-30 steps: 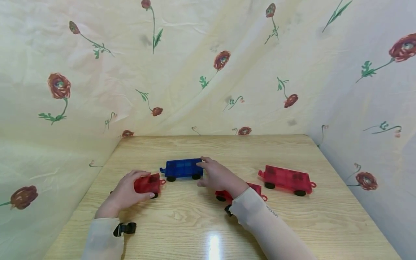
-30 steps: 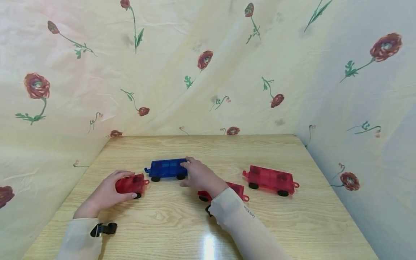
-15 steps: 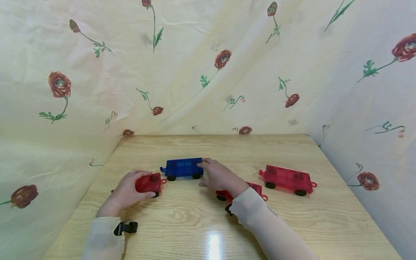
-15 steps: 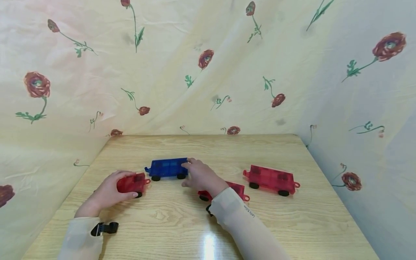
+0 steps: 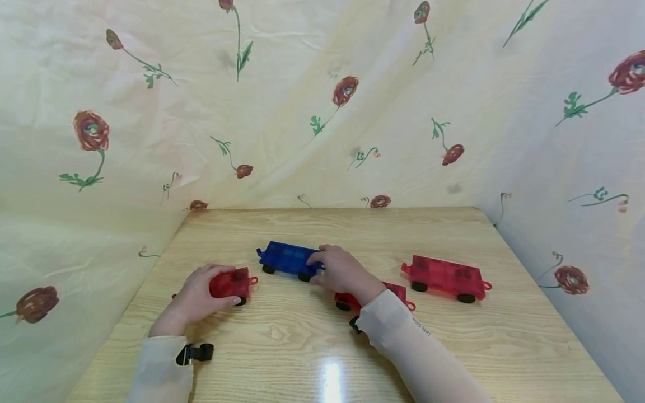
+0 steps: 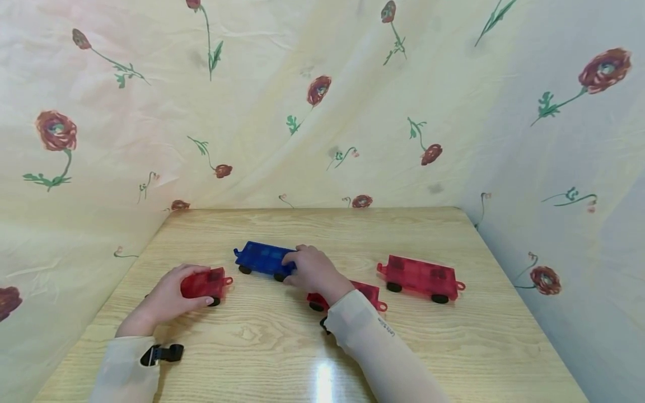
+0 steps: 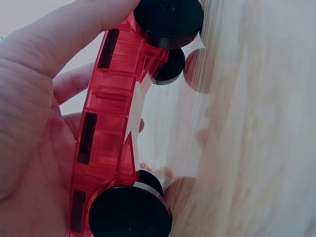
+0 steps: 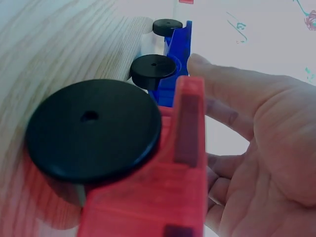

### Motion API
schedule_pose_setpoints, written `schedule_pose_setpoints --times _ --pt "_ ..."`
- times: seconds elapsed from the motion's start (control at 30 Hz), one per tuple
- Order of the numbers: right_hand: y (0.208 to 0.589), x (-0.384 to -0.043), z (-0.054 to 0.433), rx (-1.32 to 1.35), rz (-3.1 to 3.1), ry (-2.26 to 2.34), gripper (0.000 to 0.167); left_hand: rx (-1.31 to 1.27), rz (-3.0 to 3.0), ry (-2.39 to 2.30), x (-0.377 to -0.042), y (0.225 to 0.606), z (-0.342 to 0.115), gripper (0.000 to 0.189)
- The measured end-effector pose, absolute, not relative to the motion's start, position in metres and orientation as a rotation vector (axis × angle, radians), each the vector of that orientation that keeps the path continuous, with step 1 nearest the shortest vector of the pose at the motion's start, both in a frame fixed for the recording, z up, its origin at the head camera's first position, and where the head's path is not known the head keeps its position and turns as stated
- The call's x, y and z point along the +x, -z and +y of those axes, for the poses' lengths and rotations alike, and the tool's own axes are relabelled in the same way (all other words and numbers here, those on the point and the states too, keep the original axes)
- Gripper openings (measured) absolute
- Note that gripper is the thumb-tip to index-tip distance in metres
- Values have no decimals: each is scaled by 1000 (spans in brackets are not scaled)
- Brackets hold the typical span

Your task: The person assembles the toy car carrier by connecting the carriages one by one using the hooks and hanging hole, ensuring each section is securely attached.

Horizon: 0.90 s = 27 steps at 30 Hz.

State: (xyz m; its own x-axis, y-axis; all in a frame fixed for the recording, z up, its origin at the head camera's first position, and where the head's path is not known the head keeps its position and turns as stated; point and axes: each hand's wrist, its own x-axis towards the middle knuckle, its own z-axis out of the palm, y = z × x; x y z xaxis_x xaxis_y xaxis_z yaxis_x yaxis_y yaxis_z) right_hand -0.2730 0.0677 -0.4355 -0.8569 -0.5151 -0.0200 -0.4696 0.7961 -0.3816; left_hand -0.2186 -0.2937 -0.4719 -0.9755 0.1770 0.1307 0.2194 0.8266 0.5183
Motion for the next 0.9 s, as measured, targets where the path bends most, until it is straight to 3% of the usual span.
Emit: schedule_pose_setpoints --times 0.5,0.9 --pt "434 -272 68 -782 2971 533 28 -326 -2944 838 -217 470 -296 80" --pt "440 -273 63 -691 2945 500 52 -311 -2968 851 -218 469 -296 80"
